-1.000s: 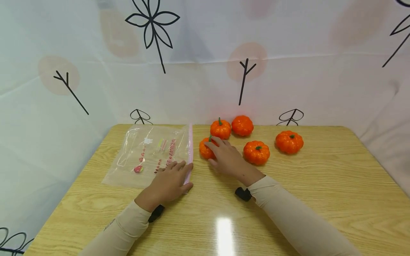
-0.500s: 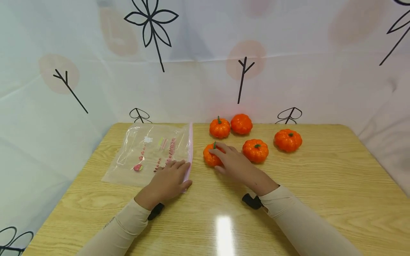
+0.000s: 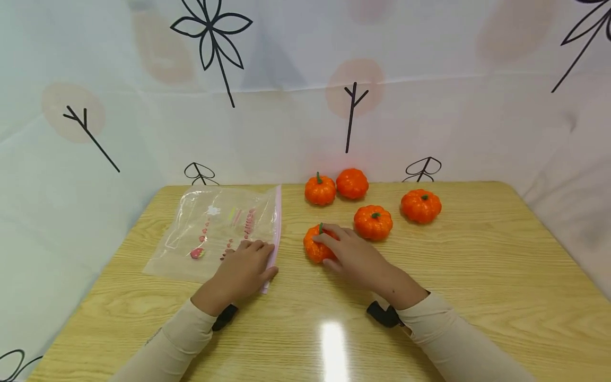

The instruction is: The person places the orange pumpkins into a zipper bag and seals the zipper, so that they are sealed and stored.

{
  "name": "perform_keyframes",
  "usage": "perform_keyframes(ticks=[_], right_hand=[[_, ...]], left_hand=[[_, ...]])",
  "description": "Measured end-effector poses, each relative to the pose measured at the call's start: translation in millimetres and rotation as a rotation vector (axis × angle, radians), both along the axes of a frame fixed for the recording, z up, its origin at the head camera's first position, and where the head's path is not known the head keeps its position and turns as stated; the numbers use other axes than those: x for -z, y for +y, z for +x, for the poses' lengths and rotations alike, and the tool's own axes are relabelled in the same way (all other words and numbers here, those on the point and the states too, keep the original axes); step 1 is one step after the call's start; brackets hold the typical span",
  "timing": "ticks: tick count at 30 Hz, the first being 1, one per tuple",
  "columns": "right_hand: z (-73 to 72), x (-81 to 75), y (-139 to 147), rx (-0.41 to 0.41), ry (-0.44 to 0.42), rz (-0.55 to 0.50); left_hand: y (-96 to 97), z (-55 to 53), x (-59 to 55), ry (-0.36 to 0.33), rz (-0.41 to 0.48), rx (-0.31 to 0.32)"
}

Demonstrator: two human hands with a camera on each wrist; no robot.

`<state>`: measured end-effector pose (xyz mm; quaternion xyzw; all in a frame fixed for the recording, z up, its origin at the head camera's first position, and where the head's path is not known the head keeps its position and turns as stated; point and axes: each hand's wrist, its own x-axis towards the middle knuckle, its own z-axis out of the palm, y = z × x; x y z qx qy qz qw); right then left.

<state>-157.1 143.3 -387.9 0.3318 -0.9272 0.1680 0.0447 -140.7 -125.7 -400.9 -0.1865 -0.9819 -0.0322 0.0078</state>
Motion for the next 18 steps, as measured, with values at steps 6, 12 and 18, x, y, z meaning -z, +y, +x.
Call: perform_keyframes(ticks=[6, 12, 18], right_hand=[[0.3, -3.2, -1.5, -0.005, 0.018, -0.025], [1.0, -5.8, -1.2, 0.008, 0.026, -0.022], [2.4, -7.8, -0.8, 0.013, 0.02, -0.016]], left_hand=[[-1.2, 0.6, 0.2, 0.008, -0.015, 0.024], [-2.0, 0.7, -0.8, 0.042, -0.023, 0.065], [-2.1, 0.1, -0.7, 0.064, -0.017, 0.077]])
